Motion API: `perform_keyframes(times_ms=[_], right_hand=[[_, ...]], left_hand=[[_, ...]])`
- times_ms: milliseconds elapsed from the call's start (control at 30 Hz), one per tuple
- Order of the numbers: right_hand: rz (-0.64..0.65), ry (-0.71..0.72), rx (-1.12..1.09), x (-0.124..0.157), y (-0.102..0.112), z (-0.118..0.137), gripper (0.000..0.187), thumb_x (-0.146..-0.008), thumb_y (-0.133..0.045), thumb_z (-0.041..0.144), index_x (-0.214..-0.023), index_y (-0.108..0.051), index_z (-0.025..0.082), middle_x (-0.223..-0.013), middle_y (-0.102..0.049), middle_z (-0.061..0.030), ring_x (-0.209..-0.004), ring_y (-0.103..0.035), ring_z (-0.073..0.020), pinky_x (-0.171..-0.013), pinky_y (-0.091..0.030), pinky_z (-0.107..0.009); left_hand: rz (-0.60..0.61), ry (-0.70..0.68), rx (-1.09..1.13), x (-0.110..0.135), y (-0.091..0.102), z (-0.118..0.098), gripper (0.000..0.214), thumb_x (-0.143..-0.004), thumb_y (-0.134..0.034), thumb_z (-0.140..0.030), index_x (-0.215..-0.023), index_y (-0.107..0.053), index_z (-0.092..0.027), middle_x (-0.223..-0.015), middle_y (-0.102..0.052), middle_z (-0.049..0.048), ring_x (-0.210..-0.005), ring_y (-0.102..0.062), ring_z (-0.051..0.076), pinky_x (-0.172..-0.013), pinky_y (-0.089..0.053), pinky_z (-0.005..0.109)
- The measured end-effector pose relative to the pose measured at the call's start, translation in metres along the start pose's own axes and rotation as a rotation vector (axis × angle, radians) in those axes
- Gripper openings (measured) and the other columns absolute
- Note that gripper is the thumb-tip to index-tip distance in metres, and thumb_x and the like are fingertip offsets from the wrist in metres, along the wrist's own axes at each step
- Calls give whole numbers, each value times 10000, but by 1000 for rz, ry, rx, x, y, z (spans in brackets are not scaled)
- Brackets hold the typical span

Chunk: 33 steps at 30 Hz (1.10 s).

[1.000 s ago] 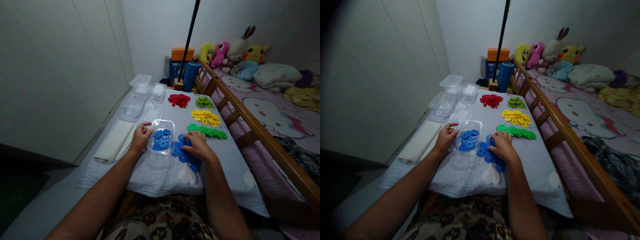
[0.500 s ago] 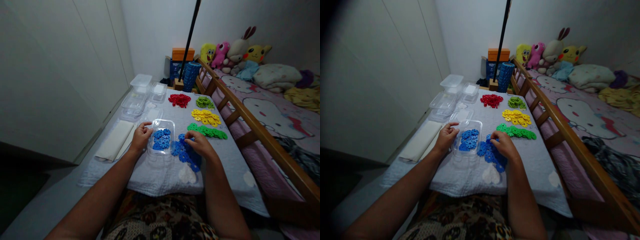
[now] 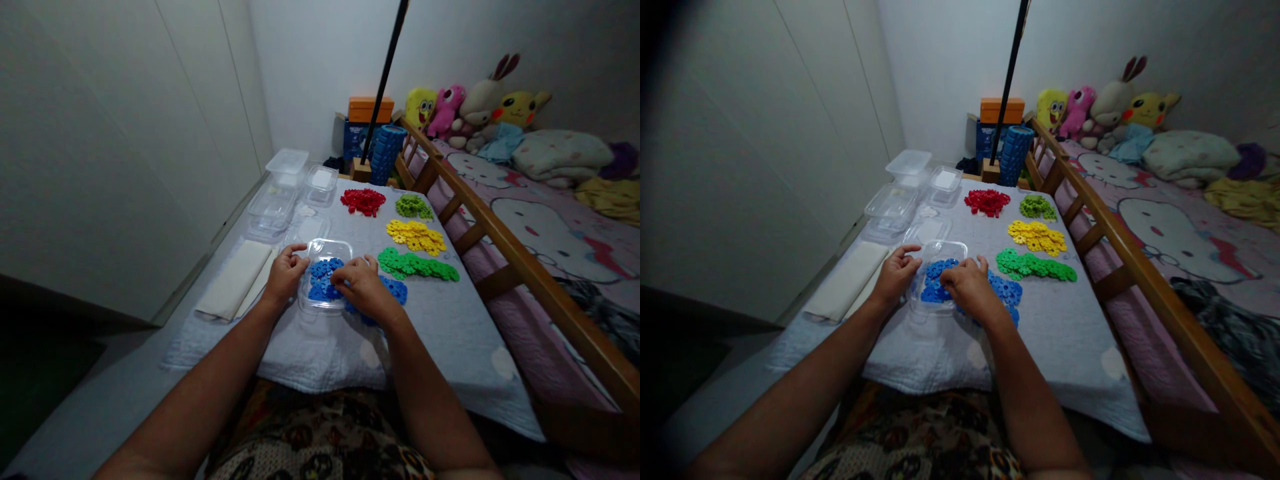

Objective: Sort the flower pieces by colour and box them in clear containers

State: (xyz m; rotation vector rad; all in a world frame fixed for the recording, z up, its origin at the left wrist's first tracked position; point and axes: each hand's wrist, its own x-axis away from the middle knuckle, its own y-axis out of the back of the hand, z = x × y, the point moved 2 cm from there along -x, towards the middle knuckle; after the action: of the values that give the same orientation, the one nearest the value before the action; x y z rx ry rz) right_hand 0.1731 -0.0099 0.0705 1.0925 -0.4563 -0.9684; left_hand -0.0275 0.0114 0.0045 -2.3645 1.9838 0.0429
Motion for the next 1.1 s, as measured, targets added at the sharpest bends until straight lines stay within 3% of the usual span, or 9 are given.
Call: perform_keyframes(times_ms=[200, 333, 433, 600, 800, 933, 1100], right_hand=[[23, 30, 71, 0, -9, -2, 204, -931, -642, 114, -885, -763, 272, -962, -752, -13, -1102, -577, -255, -1183, -130, -668], [-102, -31, -34, 3, 6, -15, 213, -924, -629, 106, -977, -759, 266, -1128, -755, -33, -1166, -580, -262, -1157, -253, -574], [-175, -115, -53, 11, 20, -33, 192, -920, -616, 129, -1001, -749, 241, -1142, -729, -71, -1149, -583, -273, -1065, -365, -488], [-67, -214, 38, 30, 22, -49, 125, -878, -693, 205, -988, -740, 238, -1115, -687, -79, -1144, -559, -302, -1027, -388, -479], [60, -223, 91, 50, 13, -52, 329, -816, -785, 315, -1131, -703, 270, -1242, -643, -78, -1206, -535, -314, -1063, -397, -491], [2, -253, 109, 73, 20, -69, 466, -828, -766, 366, -1270, -651, 278, -1295, -619, -109, -1232, -538, -342, -1049, -437, -502], [-93, -276, 176, 108, 6, -84, 817, -849, -720, 504, -1564, -401, 274, -1522, -476, -173, -1388, -453, -389, -1123, -402, -567]], left_hand=[[3, -2, -2, 0, 0, 1, 414, -774, -724, -349, -1143, -642, -180, -573, -390, -105, -494, -336, 86, -492, -253, 207], [2, 1, -1, 0, 0, 0, 423, -782, -719, -358, -1155, -638, -177, -573, -387, -107, -491, -321, 84, -492, -250, 207], [3, 5, 2, 1, -1, -1, 422, -774, -722, -359, -1146, -638, -178, -574, -385, -108, -490, -322, 84, -490, -243, 205], [-2, -1, -5, 2, -1, -4, 423, -764, -725, -353, -1137, -636, -177, -572, -383, -109, -491, -324, 86, -488, -247, 207], [-20, -5, -22, 3, -1, -8, 410, -770, -711, -345, -1134, -638, -171, -574, -389, -104, -498, -331, 89, -490, -250, 211], [-22, -6, -37, 3, 0, -8, 407, -766, -712, -340, -1131, -647, -173, -572, -391, -103, -495, -334, 90, -489, -249, 213], [-18, -6, -33, 2, 0, -7, 407, -767, -714, -340, -1133, -649, -175, -568, -386, -103, -498, -335, 91, -487, -245, 212]])
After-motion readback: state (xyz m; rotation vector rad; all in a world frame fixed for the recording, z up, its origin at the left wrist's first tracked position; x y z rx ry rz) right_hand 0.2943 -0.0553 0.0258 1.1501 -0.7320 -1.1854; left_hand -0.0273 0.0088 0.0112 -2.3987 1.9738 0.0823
